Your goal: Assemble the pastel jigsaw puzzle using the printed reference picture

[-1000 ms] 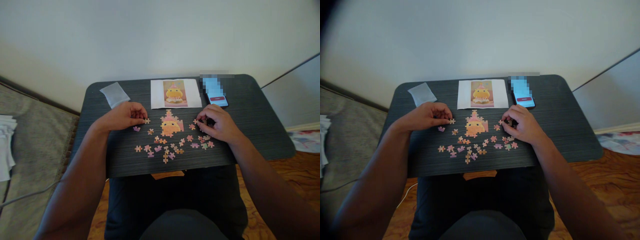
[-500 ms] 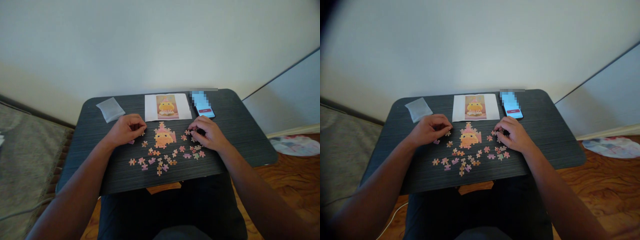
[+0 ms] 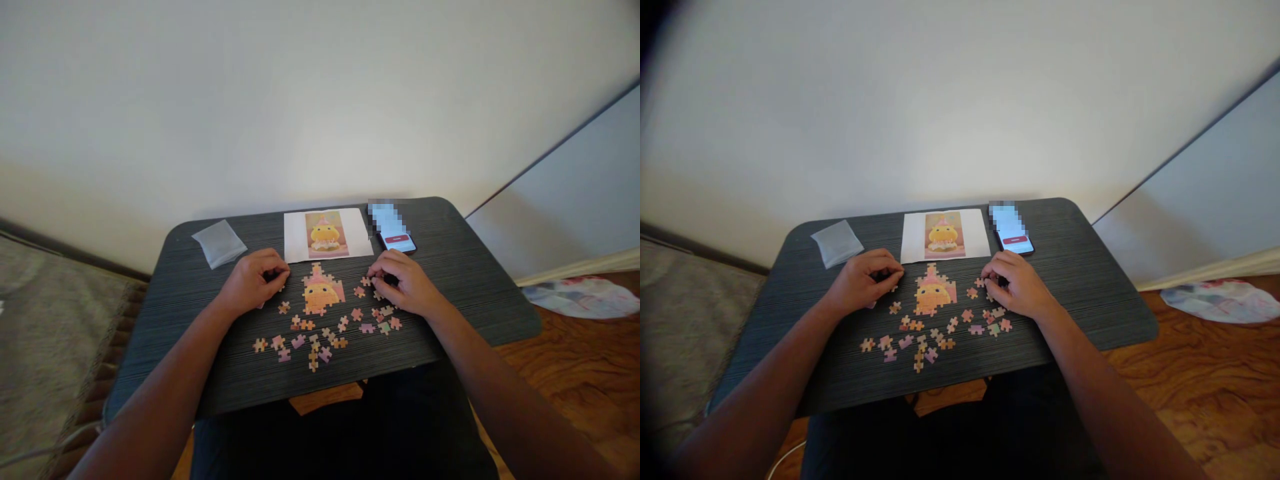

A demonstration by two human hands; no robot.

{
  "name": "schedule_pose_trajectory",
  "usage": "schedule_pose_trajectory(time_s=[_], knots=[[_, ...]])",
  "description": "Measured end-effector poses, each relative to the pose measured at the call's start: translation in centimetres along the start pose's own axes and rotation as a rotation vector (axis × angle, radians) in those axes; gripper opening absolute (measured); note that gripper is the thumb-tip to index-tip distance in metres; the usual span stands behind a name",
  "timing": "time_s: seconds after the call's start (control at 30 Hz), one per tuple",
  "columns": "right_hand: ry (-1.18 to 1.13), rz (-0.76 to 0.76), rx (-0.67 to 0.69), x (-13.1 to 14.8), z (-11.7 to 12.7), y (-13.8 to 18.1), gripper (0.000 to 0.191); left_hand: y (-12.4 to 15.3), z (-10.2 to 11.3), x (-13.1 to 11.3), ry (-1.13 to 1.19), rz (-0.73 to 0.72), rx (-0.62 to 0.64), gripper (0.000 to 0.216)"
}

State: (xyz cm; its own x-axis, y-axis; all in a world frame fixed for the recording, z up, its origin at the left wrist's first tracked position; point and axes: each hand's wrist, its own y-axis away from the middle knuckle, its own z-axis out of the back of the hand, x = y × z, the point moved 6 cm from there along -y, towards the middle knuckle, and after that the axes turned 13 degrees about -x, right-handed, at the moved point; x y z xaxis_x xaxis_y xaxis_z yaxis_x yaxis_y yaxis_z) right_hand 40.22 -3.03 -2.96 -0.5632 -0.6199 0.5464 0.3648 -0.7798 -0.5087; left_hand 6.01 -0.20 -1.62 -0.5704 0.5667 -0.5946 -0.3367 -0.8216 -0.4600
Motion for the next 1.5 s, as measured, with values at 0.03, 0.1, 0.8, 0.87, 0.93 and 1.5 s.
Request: schedule_pose_trajectory(time_s=[0.03,0.1,0.8,0.87,0.93,1.5], knots=[[0.000,0.000,-0.002,0.0,0.0,0.0,0.012,0.0,0.0,0.1,0.005,0.005,0.004,0.013],[-0.003,-0.001,-0.006,0.0,0.0,0.0,0.012,0.0,-0.1,0.1,0.016,0.013,0.016,0.013],[-0.005,0.004,-0.013,-0.2,0.2,0.1,0.006,1.1,-2.0,-6.6,-0.036,-0.346,0.227,0.029],[-0.010,0.006,-0.015,-0.4,0.2,0.1,0.005,1.3,-2.1,-6.5,-0.062,-0.359,0.249,0.027],[-0.018,0.006,-0.017,-0.5,0.1,0.1,0.005,1.4,-2.2,-6.5,-0.079,-0.367,0.270,0.026],[-0.036,0.017,-0.038,-0.2,-0.2,0.0,0.006,1.3,-2.6,-6.0,-0.091,-0.393,0.293,0.026]])
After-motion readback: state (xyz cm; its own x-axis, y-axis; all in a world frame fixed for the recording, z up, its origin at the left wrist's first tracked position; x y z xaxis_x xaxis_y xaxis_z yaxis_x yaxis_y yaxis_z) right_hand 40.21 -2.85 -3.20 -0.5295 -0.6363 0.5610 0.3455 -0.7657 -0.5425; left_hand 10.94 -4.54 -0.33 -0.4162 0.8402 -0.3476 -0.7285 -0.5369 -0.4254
